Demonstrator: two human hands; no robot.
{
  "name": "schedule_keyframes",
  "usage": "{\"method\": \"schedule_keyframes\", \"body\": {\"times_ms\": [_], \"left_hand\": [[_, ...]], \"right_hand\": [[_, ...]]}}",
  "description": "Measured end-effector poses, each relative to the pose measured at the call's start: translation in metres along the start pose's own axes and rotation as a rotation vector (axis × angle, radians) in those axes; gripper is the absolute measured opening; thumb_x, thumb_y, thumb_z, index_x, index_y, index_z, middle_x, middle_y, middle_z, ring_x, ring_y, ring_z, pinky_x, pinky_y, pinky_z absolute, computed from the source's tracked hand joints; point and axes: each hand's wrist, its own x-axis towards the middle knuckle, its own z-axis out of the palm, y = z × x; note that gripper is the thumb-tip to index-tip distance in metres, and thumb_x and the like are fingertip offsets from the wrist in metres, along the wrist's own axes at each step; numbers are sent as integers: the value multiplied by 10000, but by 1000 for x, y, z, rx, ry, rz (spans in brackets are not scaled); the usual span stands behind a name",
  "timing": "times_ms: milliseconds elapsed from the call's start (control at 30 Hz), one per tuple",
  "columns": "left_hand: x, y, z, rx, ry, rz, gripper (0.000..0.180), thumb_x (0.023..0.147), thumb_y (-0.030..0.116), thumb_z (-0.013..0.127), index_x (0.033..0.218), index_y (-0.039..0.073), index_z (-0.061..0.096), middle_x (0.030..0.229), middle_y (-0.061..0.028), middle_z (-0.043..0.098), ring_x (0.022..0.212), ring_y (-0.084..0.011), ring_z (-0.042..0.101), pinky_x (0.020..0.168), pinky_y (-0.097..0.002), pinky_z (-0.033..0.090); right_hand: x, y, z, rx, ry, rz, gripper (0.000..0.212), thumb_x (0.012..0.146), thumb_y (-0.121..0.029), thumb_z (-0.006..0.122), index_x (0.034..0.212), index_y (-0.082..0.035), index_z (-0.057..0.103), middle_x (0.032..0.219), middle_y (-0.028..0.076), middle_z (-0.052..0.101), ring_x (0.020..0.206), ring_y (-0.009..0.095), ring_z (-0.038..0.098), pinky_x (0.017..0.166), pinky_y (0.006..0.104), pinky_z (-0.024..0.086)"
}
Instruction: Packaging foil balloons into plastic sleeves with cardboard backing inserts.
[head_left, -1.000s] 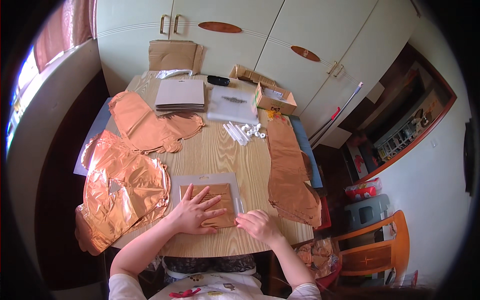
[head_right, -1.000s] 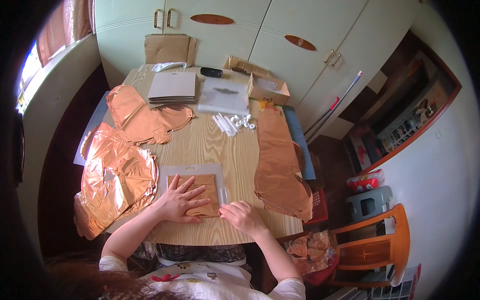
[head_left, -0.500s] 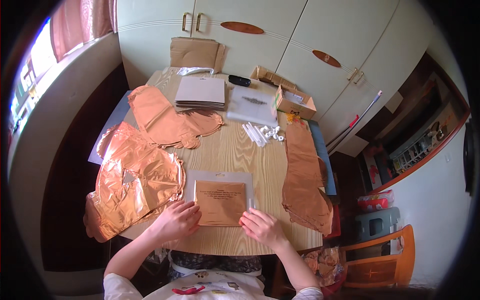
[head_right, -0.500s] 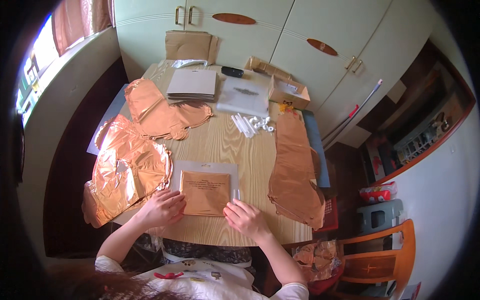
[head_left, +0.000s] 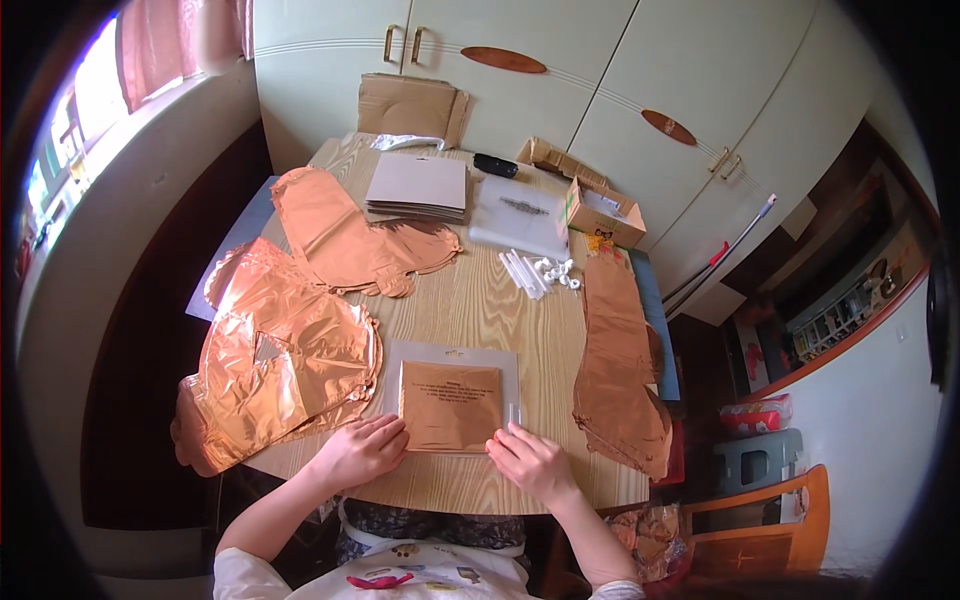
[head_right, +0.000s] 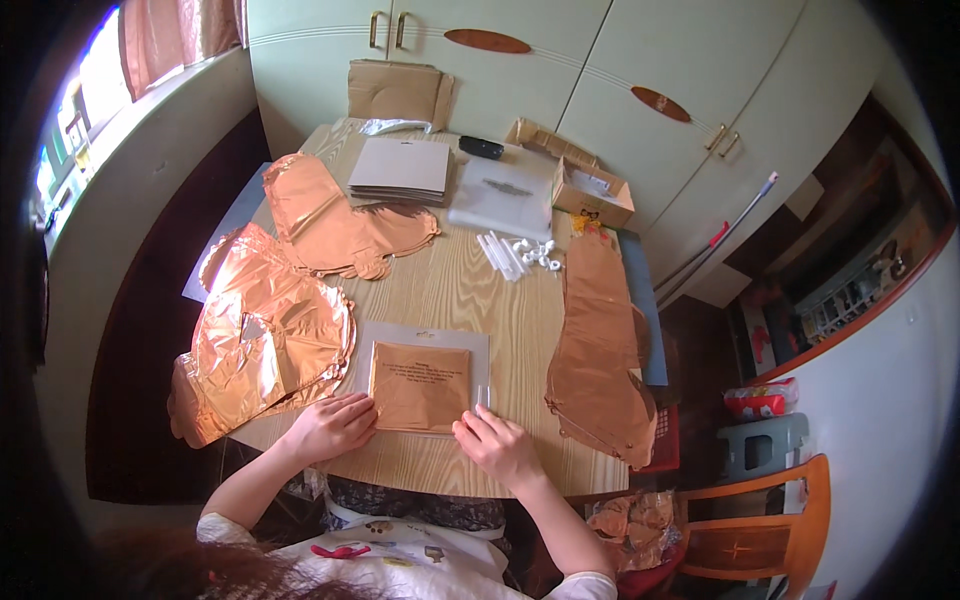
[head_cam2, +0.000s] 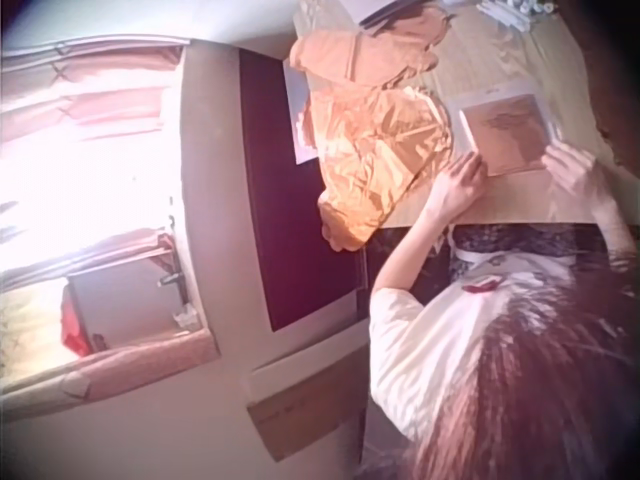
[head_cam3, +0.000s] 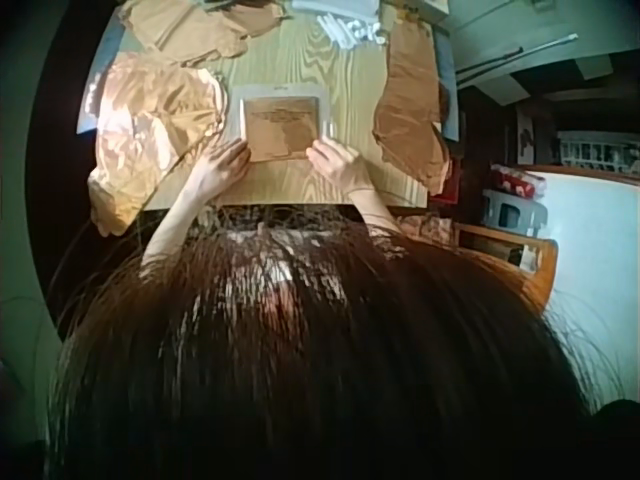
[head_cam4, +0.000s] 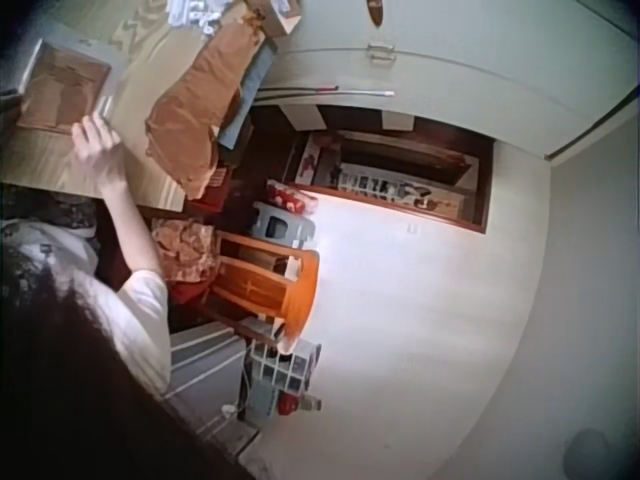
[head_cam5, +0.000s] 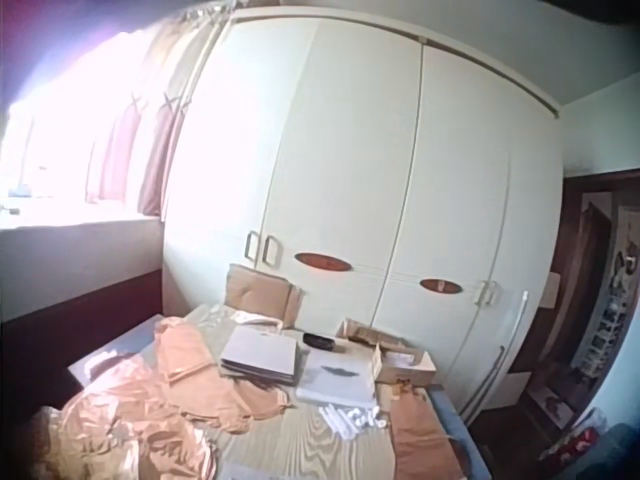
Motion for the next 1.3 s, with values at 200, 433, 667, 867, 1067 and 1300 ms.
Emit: {"method": "schedule_keyframes", "body": {"times_ms": [200, 433, 667, 867, 1067, 1300], "left_hand": [[0, -2, 0, 38, -34, 49, 199, 801, 153, 708, 958, 38, 664, 1052, -99, 673, 1032, -254, 671, 821, -344, 579], [-4, 0, -3, 0, -72, 7, 225, 801, 151, 705, 987, 29, 667, 1085, -114, 673, 1051, -276, 665, 855, -365, 566], [-13, 9, -34, -153, -78, -158, 284, 773, 127, 705, 1041, 38, 683, 1116, -86, 677, 1093, -245, 643, 973, -396, 495], [-35, 16, -33, -262, -109, -249, 288, 782, 89, 682, 1068, 72, 705, 1107, -60, 698, 1089, -214, 637, 990, -401, 467], [-39, 23, -32, -237, -140, -215, 309, 750, 106, 683, 1056, 92, 720, 1138, -26, 679, 1131, -178, 608, 1003, -391, 443], [-41, 22, -30, -247, -138, -209, 282, 745, 137, 690, 1024, 105, 720, 1125, -10, 669, 1152, -171, 591, 1012, -396, 434]], "right_hand": [[-6, 1, 6, 5, 6, 21, 182, 803, -186, 724, 982, -156, 703, 1012, 26, 714, 989, 203, 689, 730, 302, 589], [-8, 1, 1, 36, -51, 51, 224, 810, -192, 724, 1031, -159, 712, 1063, 36, 704, 1056, 213, 663, 786, 324, 578], [10, -33, -18, 111, -63, 86, 227, 827, -176, 703, 1042, -104, 704, 1121, 31, 665, 1086, 199, 599, 887, 341, 504], [48, -102, 8, 439, -133, 128, 241, 817, -149, 687, 1043, -81, 640, 984, 28, 610, 971, 218, 591, 857, 337, 496], [48, -121, 33, 506, -114, 221, 168, 825, -167, 689, 946, -87, 605, 904, 37, 571, 905, 223, 567, 803, 359, 488], [58, -128, 32, 445, -212, 254, 78, 860, -153, 617, 885, -87, 583, 881, 49, 567, 881, 235, 570, 781, 377, 469]]}}
